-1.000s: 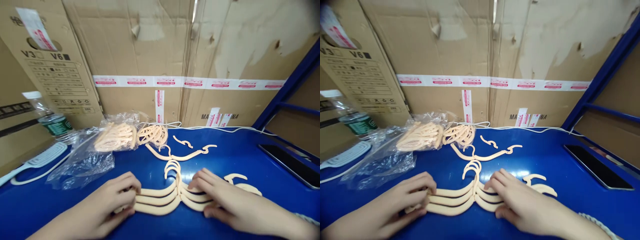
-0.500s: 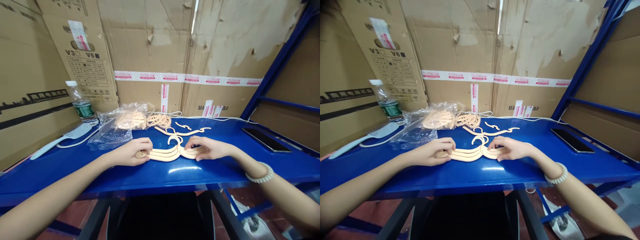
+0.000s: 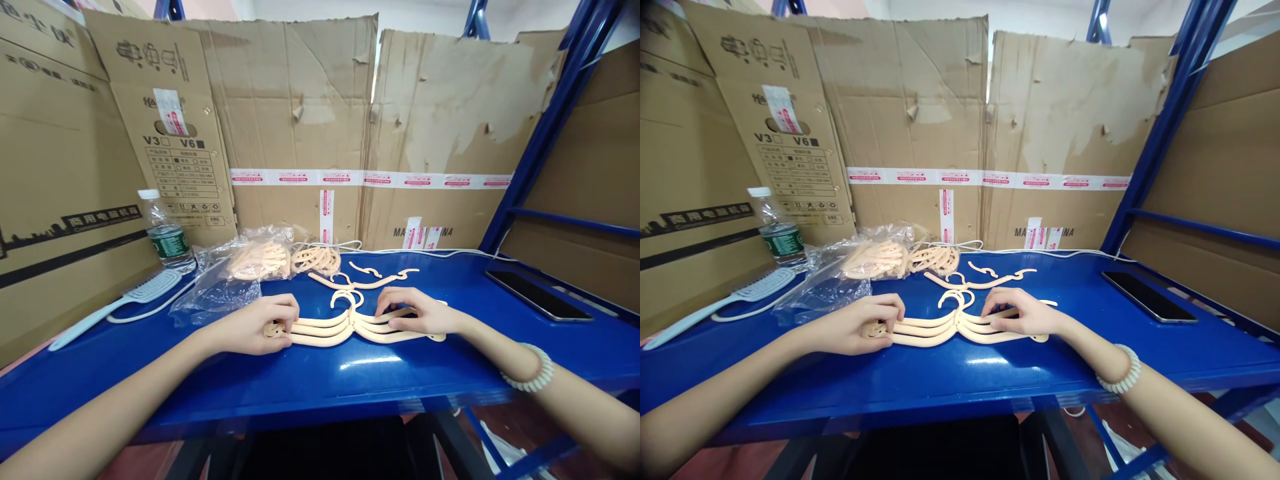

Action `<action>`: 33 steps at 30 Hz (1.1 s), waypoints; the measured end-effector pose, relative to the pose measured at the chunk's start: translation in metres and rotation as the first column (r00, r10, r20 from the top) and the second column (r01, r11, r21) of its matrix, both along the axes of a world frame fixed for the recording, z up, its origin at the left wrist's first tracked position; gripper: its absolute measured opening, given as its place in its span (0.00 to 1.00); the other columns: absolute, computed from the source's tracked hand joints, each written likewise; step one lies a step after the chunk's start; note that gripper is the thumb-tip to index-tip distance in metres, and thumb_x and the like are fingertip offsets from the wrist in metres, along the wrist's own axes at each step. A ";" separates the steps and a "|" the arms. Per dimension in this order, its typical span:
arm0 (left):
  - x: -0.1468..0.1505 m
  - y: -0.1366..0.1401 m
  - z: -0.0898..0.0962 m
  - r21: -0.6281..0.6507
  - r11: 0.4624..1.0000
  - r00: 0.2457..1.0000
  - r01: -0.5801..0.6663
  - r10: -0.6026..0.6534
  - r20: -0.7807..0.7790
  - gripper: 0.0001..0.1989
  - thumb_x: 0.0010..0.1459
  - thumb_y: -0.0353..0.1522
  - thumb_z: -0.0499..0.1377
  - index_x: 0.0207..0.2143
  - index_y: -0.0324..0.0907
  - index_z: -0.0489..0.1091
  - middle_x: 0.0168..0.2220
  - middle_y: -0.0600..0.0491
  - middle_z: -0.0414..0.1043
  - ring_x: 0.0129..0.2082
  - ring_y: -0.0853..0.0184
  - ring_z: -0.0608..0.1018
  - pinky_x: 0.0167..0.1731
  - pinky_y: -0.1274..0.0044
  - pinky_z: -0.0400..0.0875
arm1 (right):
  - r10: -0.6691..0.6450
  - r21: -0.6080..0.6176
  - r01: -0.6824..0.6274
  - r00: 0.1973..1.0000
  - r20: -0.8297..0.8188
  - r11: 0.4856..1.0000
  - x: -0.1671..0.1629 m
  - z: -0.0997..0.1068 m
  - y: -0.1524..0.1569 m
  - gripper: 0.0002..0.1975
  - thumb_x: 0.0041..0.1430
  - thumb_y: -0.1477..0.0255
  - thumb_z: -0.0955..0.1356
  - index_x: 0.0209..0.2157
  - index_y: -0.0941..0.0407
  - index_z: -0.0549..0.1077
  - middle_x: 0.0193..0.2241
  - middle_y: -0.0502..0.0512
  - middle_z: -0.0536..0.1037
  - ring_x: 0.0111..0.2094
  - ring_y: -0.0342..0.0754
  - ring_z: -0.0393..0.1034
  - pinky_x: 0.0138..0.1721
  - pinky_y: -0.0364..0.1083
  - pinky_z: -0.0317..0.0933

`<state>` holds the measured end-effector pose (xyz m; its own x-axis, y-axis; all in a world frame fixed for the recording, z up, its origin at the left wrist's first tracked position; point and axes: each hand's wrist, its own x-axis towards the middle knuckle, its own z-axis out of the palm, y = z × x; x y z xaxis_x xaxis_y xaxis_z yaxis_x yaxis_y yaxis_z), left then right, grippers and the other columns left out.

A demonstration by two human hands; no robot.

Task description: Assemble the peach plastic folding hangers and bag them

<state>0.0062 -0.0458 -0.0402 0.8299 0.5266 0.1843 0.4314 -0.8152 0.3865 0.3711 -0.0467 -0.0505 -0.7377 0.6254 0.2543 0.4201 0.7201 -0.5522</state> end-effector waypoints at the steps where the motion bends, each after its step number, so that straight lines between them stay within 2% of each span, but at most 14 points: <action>1: 0.000 0.000 0.000 -0.001 1.000 1.000 -0.004 0.004 -0.002 0.02 0.54 0.27 0.58 0.29 0.40 0.66 0.40 0.51 0.68 0.37 0.67 0.73 0.42 0.76 0.67 | -0.026 0.013 0.026 0.999 -0.019 1.000 0.000 0.000 0.001 0.14 0.62 0.62 0.67 0.38 0.60 0.74 0.36 0.58 0.76 0.38 0.48 0.70 0.42 0.49 0.63; 5: 0.000 -0.001 0.001 0.002 1.000 1.000 0.004 -0.004 0.002 0.02 0.54 0.27 0.59 0.30 0.41 0.67 0.40 0.51 0.68 0.38 0.67 0.73 0.42 0.76 0.67 | -0.179 0.068 0.187 0.977 -0.111 0.980 0.001 0.000 0.004 0.16 0.64 0.61 0.64 0.34 0.59 0.74 0.34 0.56 0.76 0.37 0.48 0.69 0.42 0.49 0.62; 10: 0.000 -0.001 0.002 -0.002 1.000 1.000 0.008 -0.008 -0.014 0.01 0.55 0.28 0.58 0.31 0.41 0.68 0.39 0.51 0.68 0.37 0.67 0.73 0.41 0.77 0.68 | -0.355 0.074 0.377 0.911 -0.212 0.923 0.006 -0.001 0.008 0.18 0.62 0.57 0.65 0.30 0.57 0.74 0.30 0.56 0.76 0.35 0.49 0.69 0.41 0.50 0.62; 17: 0.001 -0.001 0.003 -0.002 1.000 1.000 0.012 -0.012 -0.003 0.01 0.55 0.28 0.58 0.31 0.41 0.68 0.38 0.51 0.67 0.36 0.67 0.72 0.40 0.77 0.68 | -0.422 -0.002 0.447 0.844 -0.330 0.895 0.007 -0.002 0.009 0.19 0.58 0.55 0.67 0.28 0.57 0.73 0.28 0.54 0.74 0.32 0.48 0.67 0.37 0.47 0.62; 23: 0.001 -0.001 0.001 0.027 0.999 1.000 0.019 -0.019 -0.003 0.02 0.55 0.28 0.58 0.32 0.41 0.66 0.38 0.52 0.67 0.36 0.68 0.72 0.40 0.77 0.67 | -0.522 -0.118 0.549 0.675 -0.521 0.828 0.013 -0.002 0.018 0.17 0.53 0.56 0.70 0.25 0.57 0.72 0.25 0.52 0.73 0.29 0.46 0.66 0.35 0.46 0.61; 27: 0.000 0.003 -0.003 0.102 0.995 0.999 -0.020 0.016 0.036 0.03 0.58 0.30 0.57 0.31 0.41 0.65 0.36 0.52 0.68 0.35 0.68 0.72 0.37 0.78 0.66 | -0.572 -0.191 0.578 0.599 -0.561 0.793 0.024 -0.002 0.027 0.16 0.52 0.58 0.70 0.27 0.57 0.73 0.24 0.52 0.73 0.27 0.45 0.66 0.33 0.45 0.62; 30: -0.002 0.008 -0.005 0.193 0.974 0.990 -0.118 0.099 0.103 0.08 0.62 0.33 0.54 0.29 0.40 0.64 0.33 0.52 0.68 0.33 0.69 0.71 0.35 0.78 0.65 | -0.594 -0.183 0.606 0.596 -0.541 0.774 0.037 0.002 0.041 0.13 0.52 0.60 0.69 0.30 0.57 0.73 0.25 0.53 0.74 0.28 0.45 0.67 0.33 0.45 0.63; 33: -0.006 0.014 -0.006 0.259 0.939 0.968 -0.224 0.185 0.167 0.09 0.63 0.33 0.52 0.30 0.40 0.66 0.30 0.53 0.68 0.30 0.69 0.70 0.33 0.77 0.64 | -0.619 -0.071 0.651 0.675 -0.401 0.756 0.049 0.013 0.063 0.12 0.52 0.64 0.68 0.33 0.58 0.74 0.29 0.55 0.77 0.30 0.47 0.71 0.34 0.46 0.65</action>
<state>0.0006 -0.0322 -0.0462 0.6654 0.5951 0.4507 0.5584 -0.7975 0.2286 0.4202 0.0165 -0.0377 -0.0022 0.8753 0.4836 0.5604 0.4016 -0.7243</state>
